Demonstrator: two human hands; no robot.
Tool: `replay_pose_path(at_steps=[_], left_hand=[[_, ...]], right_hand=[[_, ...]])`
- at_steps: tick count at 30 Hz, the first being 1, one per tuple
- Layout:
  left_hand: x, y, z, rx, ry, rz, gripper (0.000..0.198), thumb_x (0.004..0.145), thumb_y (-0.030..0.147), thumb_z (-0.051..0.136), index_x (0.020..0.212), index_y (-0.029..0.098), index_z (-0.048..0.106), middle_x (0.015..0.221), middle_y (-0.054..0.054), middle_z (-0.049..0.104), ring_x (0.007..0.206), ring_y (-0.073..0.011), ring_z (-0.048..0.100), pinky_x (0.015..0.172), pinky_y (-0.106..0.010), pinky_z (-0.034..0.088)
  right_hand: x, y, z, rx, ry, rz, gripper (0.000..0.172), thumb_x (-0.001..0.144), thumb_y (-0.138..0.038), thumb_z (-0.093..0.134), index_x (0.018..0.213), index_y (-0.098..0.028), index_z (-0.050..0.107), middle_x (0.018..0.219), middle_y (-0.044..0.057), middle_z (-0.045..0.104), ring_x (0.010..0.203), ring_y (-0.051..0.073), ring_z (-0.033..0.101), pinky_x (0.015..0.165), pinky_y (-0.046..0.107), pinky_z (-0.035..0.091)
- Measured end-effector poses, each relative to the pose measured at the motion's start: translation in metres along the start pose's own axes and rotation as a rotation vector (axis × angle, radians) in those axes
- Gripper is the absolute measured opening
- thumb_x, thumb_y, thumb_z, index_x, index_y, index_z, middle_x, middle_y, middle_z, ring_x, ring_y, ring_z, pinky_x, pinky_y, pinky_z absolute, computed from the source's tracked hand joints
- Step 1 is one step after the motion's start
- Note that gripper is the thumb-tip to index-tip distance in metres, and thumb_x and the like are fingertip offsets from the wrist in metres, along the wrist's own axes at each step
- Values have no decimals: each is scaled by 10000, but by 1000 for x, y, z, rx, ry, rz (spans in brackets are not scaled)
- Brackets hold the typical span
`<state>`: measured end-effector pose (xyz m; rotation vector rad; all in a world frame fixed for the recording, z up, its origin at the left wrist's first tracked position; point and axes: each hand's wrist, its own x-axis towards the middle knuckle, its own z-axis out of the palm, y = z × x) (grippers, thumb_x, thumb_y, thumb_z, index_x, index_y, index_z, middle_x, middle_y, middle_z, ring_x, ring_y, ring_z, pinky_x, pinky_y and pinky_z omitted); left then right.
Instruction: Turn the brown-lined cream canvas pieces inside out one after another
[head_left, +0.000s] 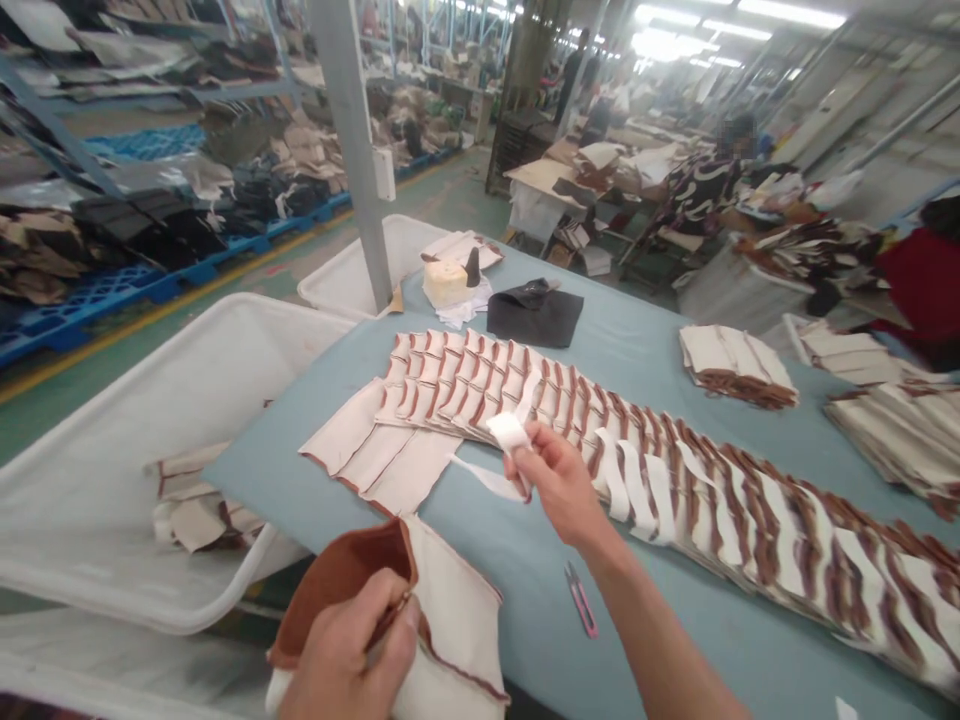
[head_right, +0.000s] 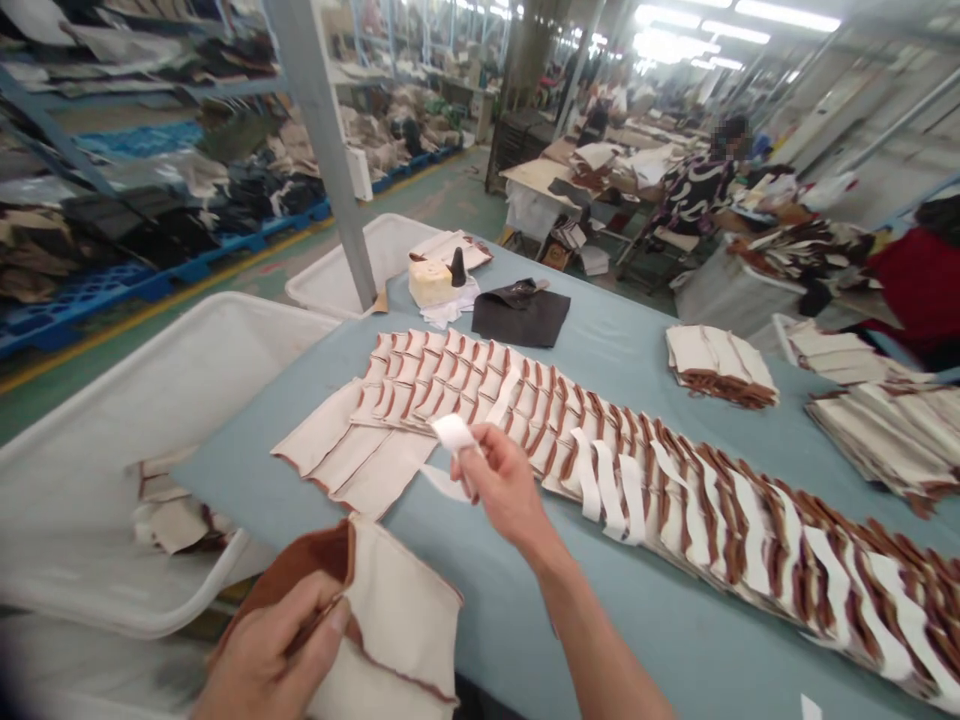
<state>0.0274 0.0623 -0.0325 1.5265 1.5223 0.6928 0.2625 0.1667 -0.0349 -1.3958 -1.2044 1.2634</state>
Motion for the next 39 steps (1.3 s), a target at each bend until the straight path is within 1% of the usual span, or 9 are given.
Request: replay_pose_path(at_steps=[6,13,17,24,29,33,36,38,39], left_hand=[[12,50,10,-57,-190,35,161,931,326,555,857,203,628,674,7,695,601,-159,608,555,-218,420],[-3,78,22,-197,-312,69,207,945,369,576,899,173,623,651,22,602,572,-126,530,518,-192,389],[-8,88,27,-280,-377,112,178,914,328,587,1000,174,611,639,45,553,557,-112,501,519,-182,376],[-6,80,38,-455,-510,207,456,889,397,652,1263,143,595,661,59,507,543,-90,435,516,-174,354],[-9,81,33,-434,-489,262,244,874,311,647,1020,126,710,670,29,559,570,-93,462,543,-180,376],[-10,83,29,-392,-457,297,172,890,270,609,869,133,712,725,-12,648,626,-112,542,592,-191,425],[-11,84,28,-432,-473,184,263,898,377,630,795,136,646,667,1,607,565,-98,500,535,-187,392],[-11,83,28,-468,-489,71,340,874,469,659,787,144,605,610,30,540,508,-81,438,487,-180,341],[-12,83,28,-481,-489,25,372,857,502,675,786,147,590,596,41,515,494,-75,417,477,-178,326]], right_hand=[[-102,-24,-11,239,-132,68,299,940,-487,633,886,-198,580,576,-82,446,499,79,312,501,227,278],[-154,-32,-19,221,-50,124,433,907,-618,670,884,-190,613,576,-82,420,501,79,278,488,224,247],[-167,-39,-22,329,-55,120,495,863,-664,701,818,-186,582,584,-72,436,496,72,276,473,220,222],[-175,-44,-22,595,-258,256,480,835,-591,750,731,-200,492,500,-137,249,436,45,128,431,229,100],[-174,-33,-13,658,-356,333,456,849,-549,748,736,-200,476,502,-143,233,437,39,102,418,218,84],[-170,-29,-5,692,-389,371,446,828,-526,764,734,-205,470,497,-147,212,441,43,76,413,219,57],[-168,-29,-16,522,-425,345,461,862,-638,678,810,-198,551,493,-130,287,427,59,124,412,228,92],[-170,-30,-32,193,-371,263,488,913,-675,595,875,-190,623,554,-74,442,465,87,279,446,229,204],[-171,-30,-40,-10,-285,203,469,932,-653,586,895,-191,655,621,-36,528,526,111,382,493,236,284]])
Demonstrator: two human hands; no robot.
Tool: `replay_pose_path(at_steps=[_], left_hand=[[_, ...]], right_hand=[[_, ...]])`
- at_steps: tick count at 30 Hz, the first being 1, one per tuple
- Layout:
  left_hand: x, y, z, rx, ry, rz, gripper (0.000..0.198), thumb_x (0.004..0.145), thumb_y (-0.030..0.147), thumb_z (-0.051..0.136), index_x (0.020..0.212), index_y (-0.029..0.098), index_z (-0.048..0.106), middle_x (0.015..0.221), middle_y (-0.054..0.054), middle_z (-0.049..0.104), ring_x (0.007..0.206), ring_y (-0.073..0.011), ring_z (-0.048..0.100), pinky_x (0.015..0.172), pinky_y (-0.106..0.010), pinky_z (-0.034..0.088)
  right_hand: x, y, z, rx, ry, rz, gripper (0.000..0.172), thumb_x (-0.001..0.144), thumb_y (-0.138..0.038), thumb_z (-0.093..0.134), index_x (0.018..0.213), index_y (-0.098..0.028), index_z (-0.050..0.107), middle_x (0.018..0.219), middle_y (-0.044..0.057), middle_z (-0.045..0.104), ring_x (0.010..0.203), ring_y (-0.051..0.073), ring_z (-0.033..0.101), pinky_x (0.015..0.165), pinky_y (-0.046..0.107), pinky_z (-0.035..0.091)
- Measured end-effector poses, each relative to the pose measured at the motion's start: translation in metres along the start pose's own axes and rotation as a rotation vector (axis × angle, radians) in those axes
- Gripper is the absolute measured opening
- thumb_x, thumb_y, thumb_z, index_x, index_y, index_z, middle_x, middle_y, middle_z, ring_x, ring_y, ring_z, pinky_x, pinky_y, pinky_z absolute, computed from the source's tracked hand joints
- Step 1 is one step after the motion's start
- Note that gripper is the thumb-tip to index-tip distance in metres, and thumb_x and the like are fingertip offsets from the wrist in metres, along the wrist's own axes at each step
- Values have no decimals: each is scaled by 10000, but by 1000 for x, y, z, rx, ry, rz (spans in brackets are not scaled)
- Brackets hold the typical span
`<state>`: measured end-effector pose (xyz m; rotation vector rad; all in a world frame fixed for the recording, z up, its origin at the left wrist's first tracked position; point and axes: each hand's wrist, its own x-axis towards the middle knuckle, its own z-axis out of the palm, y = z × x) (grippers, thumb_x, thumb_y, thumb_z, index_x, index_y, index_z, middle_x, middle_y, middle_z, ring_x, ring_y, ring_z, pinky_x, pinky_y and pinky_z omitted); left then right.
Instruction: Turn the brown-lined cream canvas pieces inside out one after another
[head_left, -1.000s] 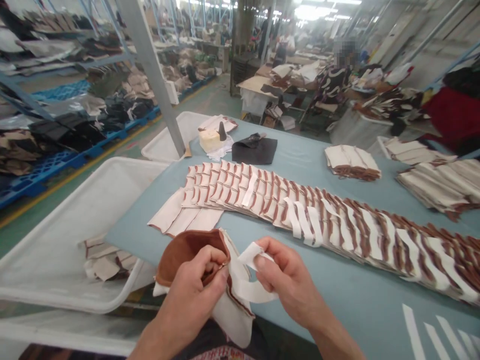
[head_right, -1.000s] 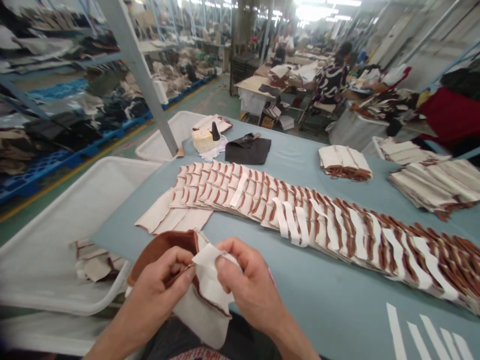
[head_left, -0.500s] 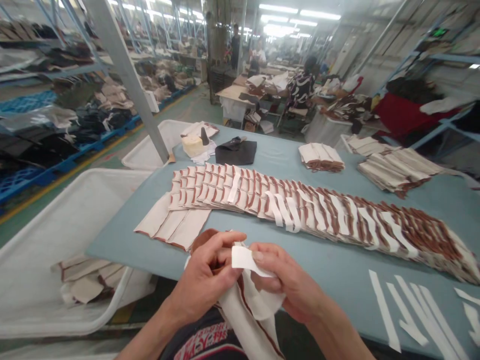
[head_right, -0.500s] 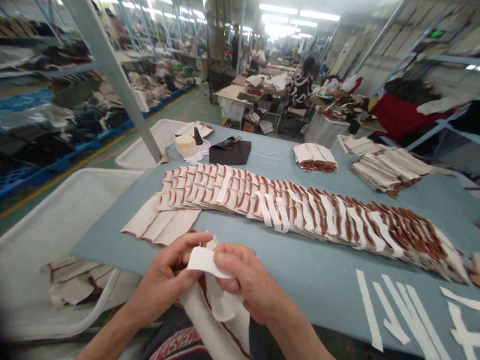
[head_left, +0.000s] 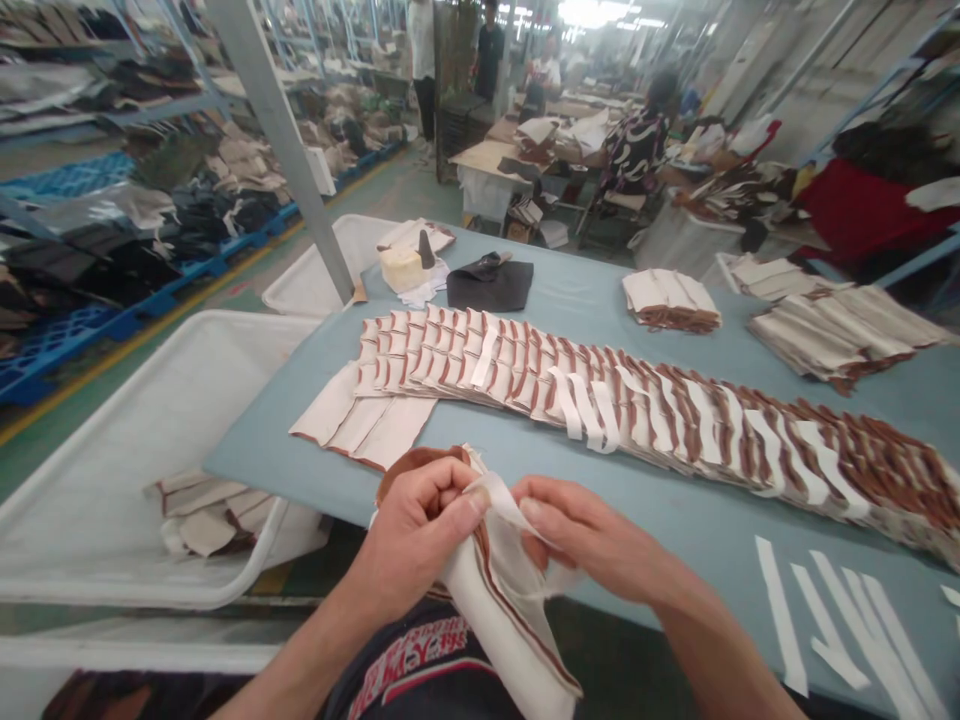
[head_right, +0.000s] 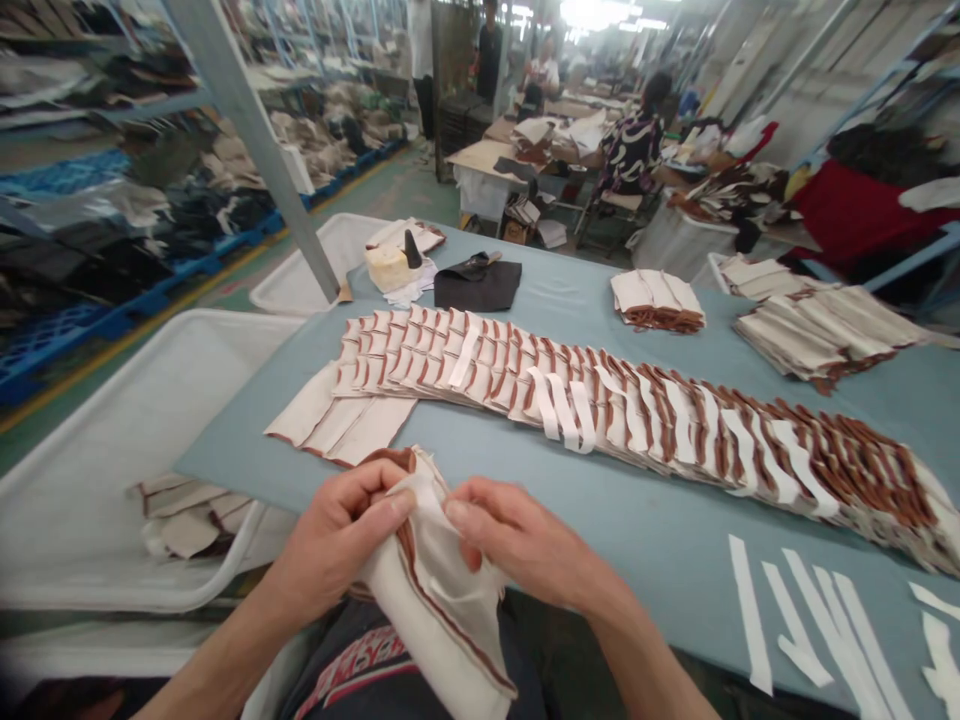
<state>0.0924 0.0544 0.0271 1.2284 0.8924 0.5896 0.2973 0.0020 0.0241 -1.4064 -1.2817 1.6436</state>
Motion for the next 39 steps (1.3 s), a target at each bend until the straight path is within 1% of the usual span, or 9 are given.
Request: replay_pose_path(at_steps=[3,7,12,18,21,25,29,34,39], left_hand=[[0,-2,2,-37,27,-61,427,826,557,702,788,152,570,589,50,490,485,-69,402,471,-174,316],[0,-3,5,-13,24,-43,458,831,591,693,800,149,578,579,50,481,480,-73,397,458,-178,312],[4,-2,10,20,7,1,499,845,624,689,814,134,603,601,48,465,509,-78,396,472,-185,322],[0,-6,15,-104,-19,-23,496,874,624,700,1026,176,550,679,27,600,557,-101,501,522,-188,377],[-6,-12,13,-137,-52,-90,488,835,605,754,908,185,515,671,34,596,540,-80,463,513,-177,346],[-13,-22,3,67,-63,-146,456,873,560,705,753,145,560,690,-25,637,596,-98,485,553,-198,361],[-15,-27,-7,142,-42,-186,453,872,547,690,723,136,573,687,-41,658,590,-104,478,551,-209,348],[-8,-21,-13,7,-61,-137,463,875,576,686,763,131,615,616,35,525,540,-81,394,506,-195,308],[0,-11,-7,78,-32,-5,438,962,525,596,755,139,587,622,54,433,555,-76,330,497,-191,259]], right_hand=[[-8,3,-14,-342,311,-141,326,939,-524,634,1018,-222,724,947,53,709,865,215,611,772,317,467],[-3,4,4,-208,345,-362,277,915,-416,675,1125,-237,709,1171,67,733,1109,262,644,993,379,466],[12,0,34,-42,460,-468,59,927,-291,698,944,-235,701,987,18,762,964,195,693,945,314,497],[14,16,47,36,680,-479,127,983,-308,636,899,-220,676,897,11,738,861,168,681,853,283,513],[18,37,61,75,772,-413,165,986,-353,618,904,-213,648,778,-9,672,705,149,616,693,261,494],[28,61,75,182,735,-317,247,982,-425,604,883,-200,620,732,-17,616,651,136,557,621,248,456],[21,62,66,270,672,-203,366,926,-536,657,833,-186,606,651,-40,542,572,108,462,538,224,380],[-7,34,53,440,315,-26,453,900,-628,672,825,-193,572,539,-79,464,456,70,325,448,205,244],[-6,18,56,344,397,-90,401,919,-573,677,827,-196,579,578,-60,507,486,78,367,462,208,267]])
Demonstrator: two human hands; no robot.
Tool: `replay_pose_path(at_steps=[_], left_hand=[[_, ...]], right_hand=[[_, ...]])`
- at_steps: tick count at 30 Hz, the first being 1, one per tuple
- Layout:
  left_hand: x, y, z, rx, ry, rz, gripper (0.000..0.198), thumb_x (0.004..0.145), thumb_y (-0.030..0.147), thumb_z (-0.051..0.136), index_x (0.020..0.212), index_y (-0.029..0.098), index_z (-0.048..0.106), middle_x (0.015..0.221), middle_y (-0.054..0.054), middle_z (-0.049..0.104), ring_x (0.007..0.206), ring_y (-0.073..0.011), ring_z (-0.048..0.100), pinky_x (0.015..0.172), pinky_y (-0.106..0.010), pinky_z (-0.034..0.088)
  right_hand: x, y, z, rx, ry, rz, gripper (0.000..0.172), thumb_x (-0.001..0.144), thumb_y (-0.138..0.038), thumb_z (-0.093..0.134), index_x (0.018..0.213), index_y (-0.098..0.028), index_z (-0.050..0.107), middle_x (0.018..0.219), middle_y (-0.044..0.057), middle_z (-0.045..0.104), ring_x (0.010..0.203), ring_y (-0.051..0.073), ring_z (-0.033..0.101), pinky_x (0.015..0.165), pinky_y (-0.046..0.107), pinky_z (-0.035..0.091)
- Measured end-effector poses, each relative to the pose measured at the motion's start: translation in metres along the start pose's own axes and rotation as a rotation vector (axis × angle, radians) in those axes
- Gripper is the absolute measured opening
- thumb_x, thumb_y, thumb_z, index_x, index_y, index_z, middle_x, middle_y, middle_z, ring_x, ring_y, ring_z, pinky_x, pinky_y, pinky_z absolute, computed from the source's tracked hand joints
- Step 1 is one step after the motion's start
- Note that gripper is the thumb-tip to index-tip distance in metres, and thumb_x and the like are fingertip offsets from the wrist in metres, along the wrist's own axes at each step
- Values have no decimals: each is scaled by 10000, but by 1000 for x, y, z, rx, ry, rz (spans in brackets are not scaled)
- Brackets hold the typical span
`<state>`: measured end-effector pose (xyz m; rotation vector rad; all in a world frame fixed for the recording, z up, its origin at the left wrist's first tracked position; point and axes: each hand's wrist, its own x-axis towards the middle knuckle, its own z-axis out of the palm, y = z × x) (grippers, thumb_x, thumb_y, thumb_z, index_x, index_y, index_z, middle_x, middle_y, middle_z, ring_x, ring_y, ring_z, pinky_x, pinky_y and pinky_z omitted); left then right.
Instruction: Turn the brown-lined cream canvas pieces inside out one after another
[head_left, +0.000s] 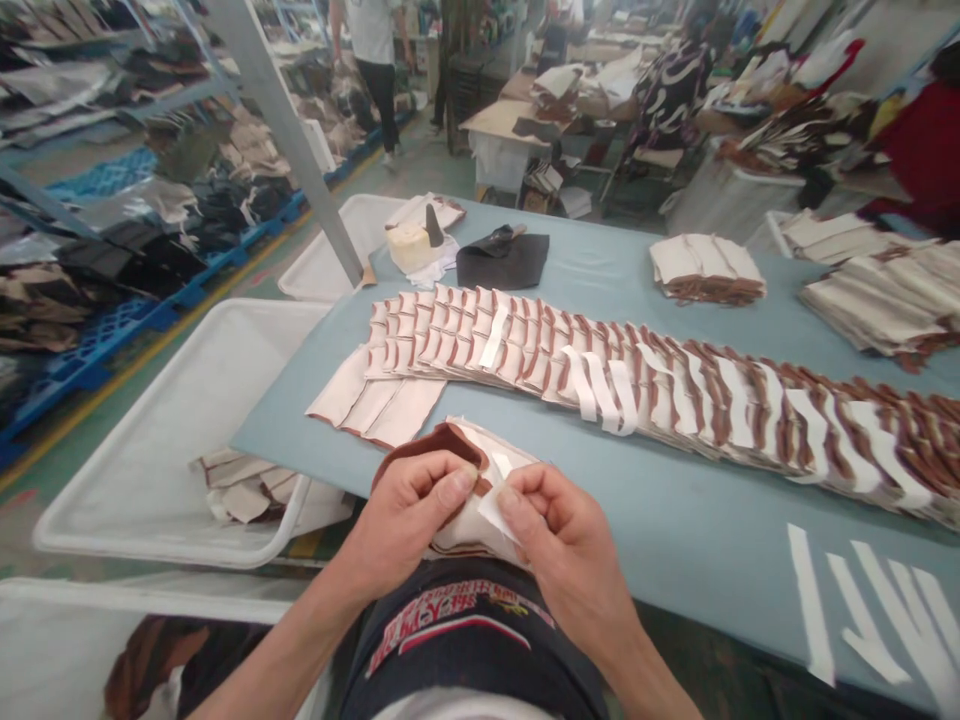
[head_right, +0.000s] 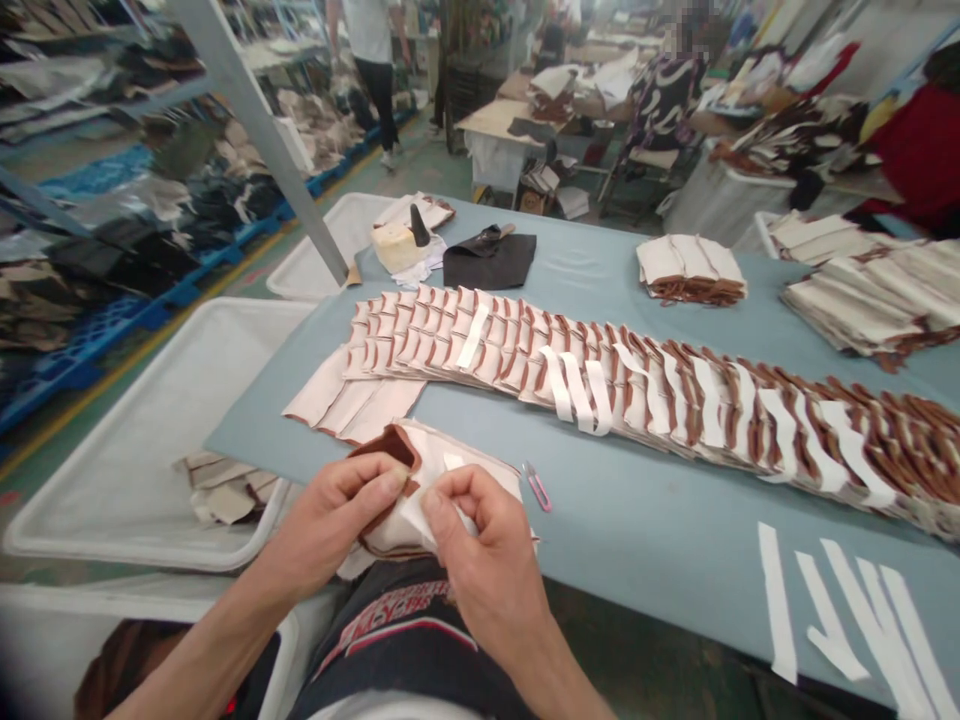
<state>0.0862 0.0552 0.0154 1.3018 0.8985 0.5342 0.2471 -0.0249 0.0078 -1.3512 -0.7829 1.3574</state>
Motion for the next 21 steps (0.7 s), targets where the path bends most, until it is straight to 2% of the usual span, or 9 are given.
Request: replay_pose_path(at_steps=[8,13,16,21], left_hand=[[8,9,2,73,20,115,382,984,415,547,694,169,502,611,67,371,540,-76,297,480,-205,240],[10,13,2,102,21,103,382,971,414,542,677,174,491,598,64,362,539,-79,290,481,-210,240],[11,14,3,115,23,97,396,964,422,541,659,179,472,591,61,350,541,-82,285,483,-212,242],[15,12,0,131,27,90,431,950,449,548,627,186,435,579,55,346,537,-84,281,485,-218,239]], right_hand=[[8,-5,6,-100,106,-89,336,928,-503,660,823,-198,569,610,-45,575,510,88,421,492,210,358],[9,-5,8,-209,155,-123,326,927,-508,655,831,-205,579,618,-33,618,528,110,488,513,221,401],[11,-3,10,-266,180,-127,327,940,-522,623,836,-215,579,609,-30,613,515,119,483,511,235,400],[14,-6,10,-498,230,-188,287,935,-495,600,813,-235,590,615,-5,641,554,161,536,556,269,422]])
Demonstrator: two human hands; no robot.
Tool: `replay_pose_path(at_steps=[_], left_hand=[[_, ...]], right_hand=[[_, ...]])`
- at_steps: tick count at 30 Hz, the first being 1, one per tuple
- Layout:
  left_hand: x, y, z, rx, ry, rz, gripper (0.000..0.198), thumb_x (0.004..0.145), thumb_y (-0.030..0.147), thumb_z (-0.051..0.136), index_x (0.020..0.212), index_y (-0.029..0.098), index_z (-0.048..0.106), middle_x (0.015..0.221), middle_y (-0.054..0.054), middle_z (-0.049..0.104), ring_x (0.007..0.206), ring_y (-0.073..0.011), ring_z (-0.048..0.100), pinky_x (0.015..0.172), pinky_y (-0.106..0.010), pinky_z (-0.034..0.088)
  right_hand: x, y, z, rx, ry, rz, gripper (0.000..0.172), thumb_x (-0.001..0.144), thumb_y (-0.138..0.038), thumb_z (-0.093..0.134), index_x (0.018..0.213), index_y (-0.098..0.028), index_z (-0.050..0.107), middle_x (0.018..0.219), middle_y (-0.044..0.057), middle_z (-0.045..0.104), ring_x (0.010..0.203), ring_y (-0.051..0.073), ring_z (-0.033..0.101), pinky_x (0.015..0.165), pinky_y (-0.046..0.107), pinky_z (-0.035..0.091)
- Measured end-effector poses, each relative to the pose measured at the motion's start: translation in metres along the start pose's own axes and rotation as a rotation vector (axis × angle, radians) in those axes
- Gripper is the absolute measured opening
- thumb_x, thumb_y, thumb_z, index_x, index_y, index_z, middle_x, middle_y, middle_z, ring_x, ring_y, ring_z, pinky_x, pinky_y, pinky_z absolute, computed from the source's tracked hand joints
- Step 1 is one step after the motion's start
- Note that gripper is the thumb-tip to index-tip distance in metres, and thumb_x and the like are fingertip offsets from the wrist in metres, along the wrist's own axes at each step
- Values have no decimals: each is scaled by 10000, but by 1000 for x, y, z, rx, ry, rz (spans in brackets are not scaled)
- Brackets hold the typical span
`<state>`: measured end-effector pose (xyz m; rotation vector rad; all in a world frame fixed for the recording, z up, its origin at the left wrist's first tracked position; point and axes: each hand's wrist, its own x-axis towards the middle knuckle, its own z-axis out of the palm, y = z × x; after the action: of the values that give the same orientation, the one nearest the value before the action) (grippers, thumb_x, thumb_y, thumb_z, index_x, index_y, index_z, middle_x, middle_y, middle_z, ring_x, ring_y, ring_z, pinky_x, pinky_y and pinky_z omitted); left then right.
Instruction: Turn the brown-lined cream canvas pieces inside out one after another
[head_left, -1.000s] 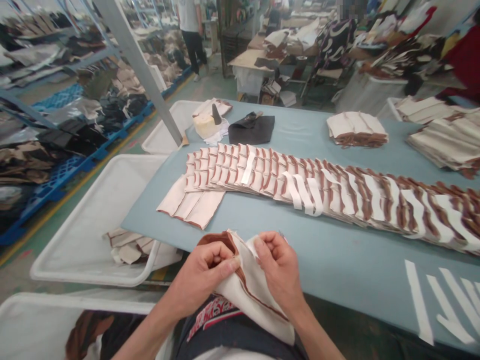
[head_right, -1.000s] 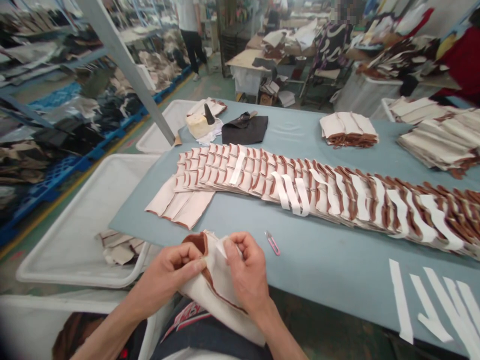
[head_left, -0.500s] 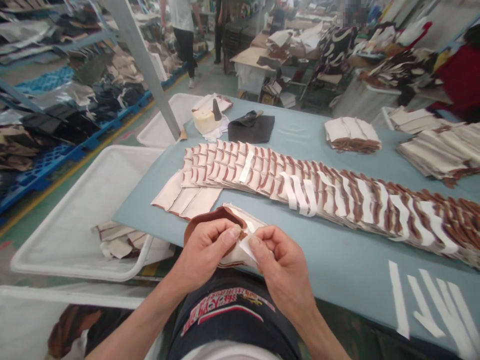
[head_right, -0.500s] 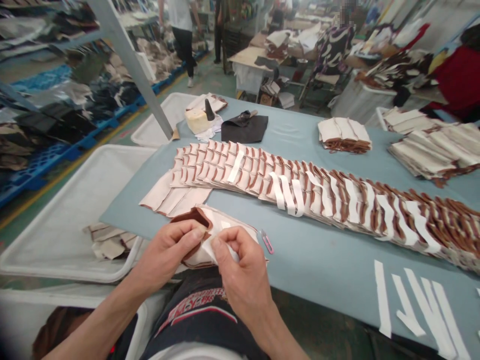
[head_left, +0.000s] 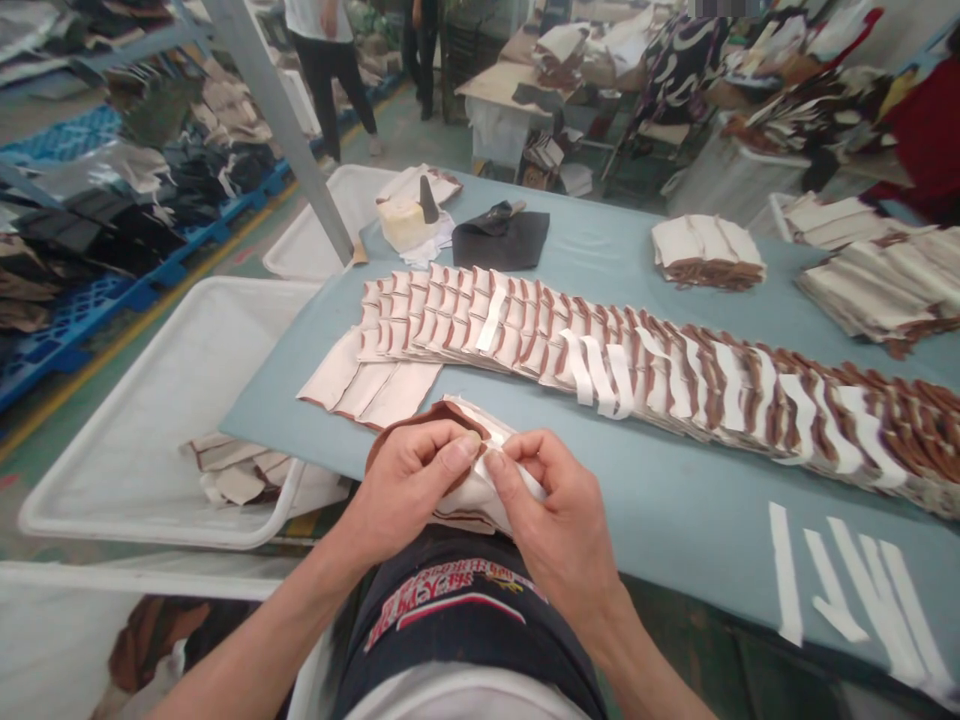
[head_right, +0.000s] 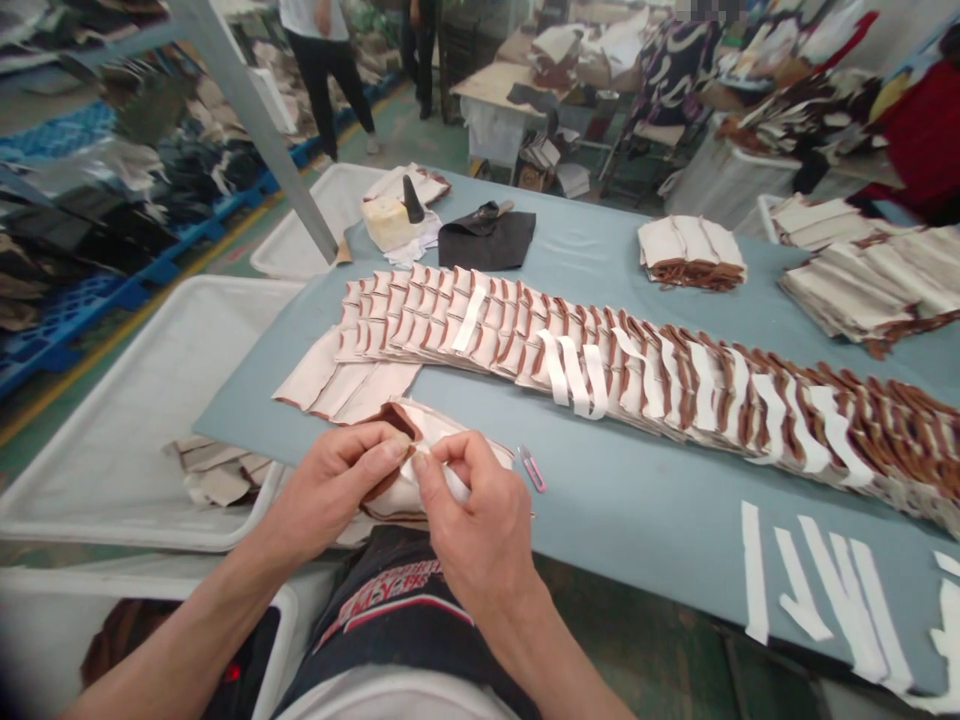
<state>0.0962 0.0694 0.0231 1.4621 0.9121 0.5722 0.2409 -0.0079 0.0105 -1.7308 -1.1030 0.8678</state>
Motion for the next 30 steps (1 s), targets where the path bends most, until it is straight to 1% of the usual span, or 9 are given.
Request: replay_pose_path(at_steps=[5,9,13,16,19,21,23,26,30], left_hand=[[2,-4,-1,42,9,8,423,962,430,538,632,183,441,595,54,342,546,-87,287,495,-219,245],[3,-6,0,75,31,31,393,986,410,512,672,176,487,619,48,379,557,-92,319,506,-218,266],[2,-6,1,67,27,28,372,990,413,514,713,164,537,651,35,454,591,-101,385,545,-212,326],[1,-4,-2,22,-32,-25,295,923,395,597,779,138,619,734,-1,567,660,-121,478,609,-221,402],[0,-3,-4,-25,-72,-80,212,840,337,642,843,126,655,787,-19,616,704,-137,533,649,-231,441],[0,-2,-4,-20,-51,-88,196,809,315,628,847,124,657,772,-16,621,695,-136,538,644,-231,439],[0,-2,-1,12,9,-80,168,784,299,600,793,134,636,705,5,589,639,-121,503,599,-222,407],[-2,-2,5,63,85,-44,121,754,270,565,709,159,587,612,42,504,559,-99,426,533,-211,345],[-7,-5,10,162,135,38,97,766,202,520,683,169,559,611,46,502,561,-98,431,533,-212,337]], right_hand=[[6,-1,-2,-113,-1,-9,271,917,-488,601,800,-243,580,603,-13,629,548,162,532,525,261,371],[14,3,-2,-46,-73,30,280,901,-506,595,820,-239,575,550,-48,569,509,143,498,527,254,362],[18,6,-1,-25,-93,17,274,899,-486,584,802,-230,574,563,-47,577,517,137,504,552,257,373],[17,6,0,-4,-86,4,268,892,-480,604,805,-228,579,544,-56,561,500,130,480,525,250,350],[14,7,1,8,-79,-13,260,898,-465,608,805,-223,586,558,-52,559,506,127,475,517,245,344],[13,8,2,12,-75,-18,263,903,-464,613,809,-220,593,555,-57,533,502,121,455,511,242,334],[13,9,3,44,-84,-1,269,898,-468,630,810,-217,591,545,-66,497,498,113,425,501,235,316],[13,12,4,234,-205,87,326,878,-517,659,818,-212,559,552,-77,476,491,97,387,484,221,289],[17,16,3,531,-433,241,494,785,-647,743,809,-214,506,592,-81,479,493,78,358,464,196,280]])
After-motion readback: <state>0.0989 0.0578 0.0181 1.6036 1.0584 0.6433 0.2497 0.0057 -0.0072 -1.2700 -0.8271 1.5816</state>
